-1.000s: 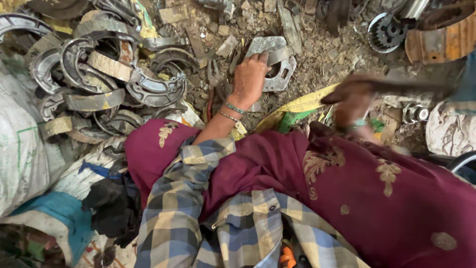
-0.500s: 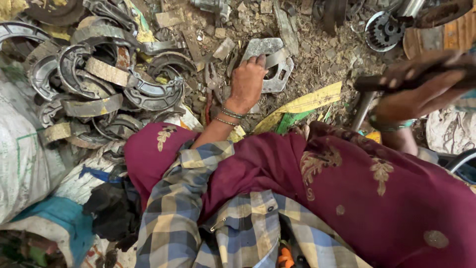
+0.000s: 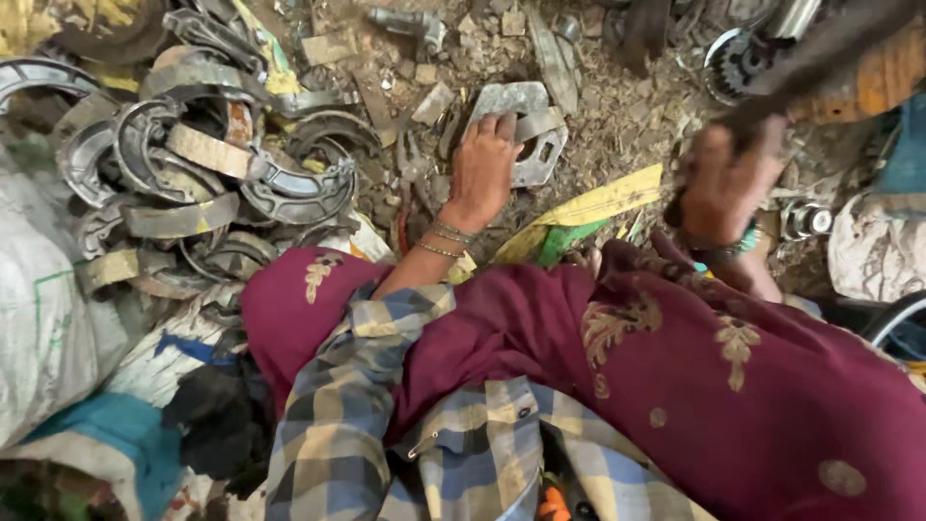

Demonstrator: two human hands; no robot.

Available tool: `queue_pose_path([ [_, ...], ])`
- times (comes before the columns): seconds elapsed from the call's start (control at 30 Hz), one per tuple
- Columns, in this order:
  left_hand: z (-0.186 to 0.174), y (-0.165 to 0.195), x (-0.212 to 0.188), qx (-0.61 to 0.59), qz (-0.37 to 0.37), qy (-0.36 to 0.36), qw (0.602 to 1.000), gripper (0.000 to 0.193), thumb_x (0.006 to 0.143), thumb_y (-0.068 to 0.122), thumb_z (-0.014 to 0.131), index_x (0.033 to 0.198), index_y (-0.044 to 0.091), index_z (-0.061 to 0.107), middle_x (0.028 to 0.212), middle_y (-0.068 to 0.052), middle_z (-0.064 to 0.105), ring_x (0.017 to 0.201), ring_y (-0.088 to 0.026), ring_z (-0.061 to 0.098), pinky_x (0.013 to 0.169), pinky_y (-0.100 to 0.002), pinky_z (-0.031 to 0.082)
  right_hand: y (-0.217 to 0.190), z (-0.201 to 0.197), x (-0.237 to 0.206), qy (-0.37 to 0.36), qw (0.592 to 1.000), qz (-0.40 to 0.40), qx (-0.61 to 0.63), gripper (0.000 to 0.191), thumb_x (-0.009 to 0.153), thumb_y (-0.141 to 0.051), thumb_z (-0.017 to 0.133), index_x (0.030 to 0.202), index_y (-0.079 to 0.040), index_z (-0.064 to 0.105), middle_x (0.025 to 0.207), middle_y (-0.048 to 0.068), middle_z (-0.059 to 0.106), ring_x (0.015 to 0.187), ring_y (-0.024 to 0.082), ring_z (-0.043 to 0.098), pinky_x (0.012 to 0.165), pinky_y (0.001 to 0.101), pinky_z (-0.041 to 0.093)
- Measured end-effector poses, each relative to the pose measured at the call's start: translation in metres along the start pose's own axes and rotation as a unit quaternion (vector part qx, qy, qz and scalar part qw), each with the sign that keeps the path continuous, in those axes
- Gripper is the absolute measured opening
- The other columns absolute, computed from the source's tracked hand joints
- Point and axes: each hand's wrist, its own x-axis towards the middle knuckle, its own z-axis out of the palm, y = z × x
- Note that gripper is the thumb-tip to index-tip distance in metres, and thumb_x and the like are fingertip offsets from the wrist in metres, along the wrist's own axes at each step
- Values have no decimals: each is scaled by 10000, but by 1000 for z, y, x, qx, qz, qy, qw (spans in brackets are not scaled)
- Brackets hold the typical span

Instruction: The person sits on the ground and uses a hammer to repeatedly strike a metal part placed on a metal anvil. They adjust the part's position between strikes and continue shaping it.

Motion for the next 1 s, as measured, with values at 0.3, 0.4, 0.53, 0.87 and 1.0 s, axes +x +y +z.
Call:
queue_pose_path([
  [0.3, -4, 5, -2, 26, 10, -48, 998, 250, 847, 99, 718, 1073, 8, 662, 1117, -183, 652, 1030, -374, 652, 779, -451, 573, 109, 42, -70, -314, 845, 166, -400, 383, 1092, -262, 498, 1284, 70, 496, 764, 258, 672, 630, 422, 637, 522, 531, 511],
  [0.4, -6, 6, -2, 17, 17, -50, 998, 217, 851, 106, 721, 1037, 14, 657, 1092, -184, 650, 1020, -383, 651, 785, -461, 574, 120, 40, -83, -254, 856, -22, -449, 312, 1006, -265, 540, 1199, -29, 606, 905, 246, 695, 598, 400, 635, 480, 509, 512],
  [0.53, -8, 5, -3, 46, 11, -74, 996, 163, 901, 48, 696, 1059, 39, 654, 1126, -173, 648, 1065, -363, 655, 846, -451, 584, 57, -5, -14, 82, 900, 411, -117, 355, 1102, -387, 492, 1133, -108, 709, 743, 25, 671, 502, 95, 557, 401, 222, 440],
  [0.87, 5, 6, 0, 43, 19, -46, 998, 156, 874, 47, 704, 1020, 17, 660, 1122, -184, 652, 1032, -368, 662, 815, -443, 584, 108, 41, -73, -254, 900, 64, -350, 410, 1064, -306, 558, 1285, 39, 533, 841, 196, 649, 673, 333, 637, 562, 435, 529],
  [1.0, 0, 6, -2, 31, 21, -51, 998, 185, 843, 84, 715, 1001, 9, 655, 1104, -187, 646, 1019, -381, 655, 804, -457, 577, 115, 37, -81, -241, 841, -118, -470, 303, 1014, -154, 568, 1283, -14, 576, 862, 202, 670, 615, 316, 618, 478, 426, 479],
])
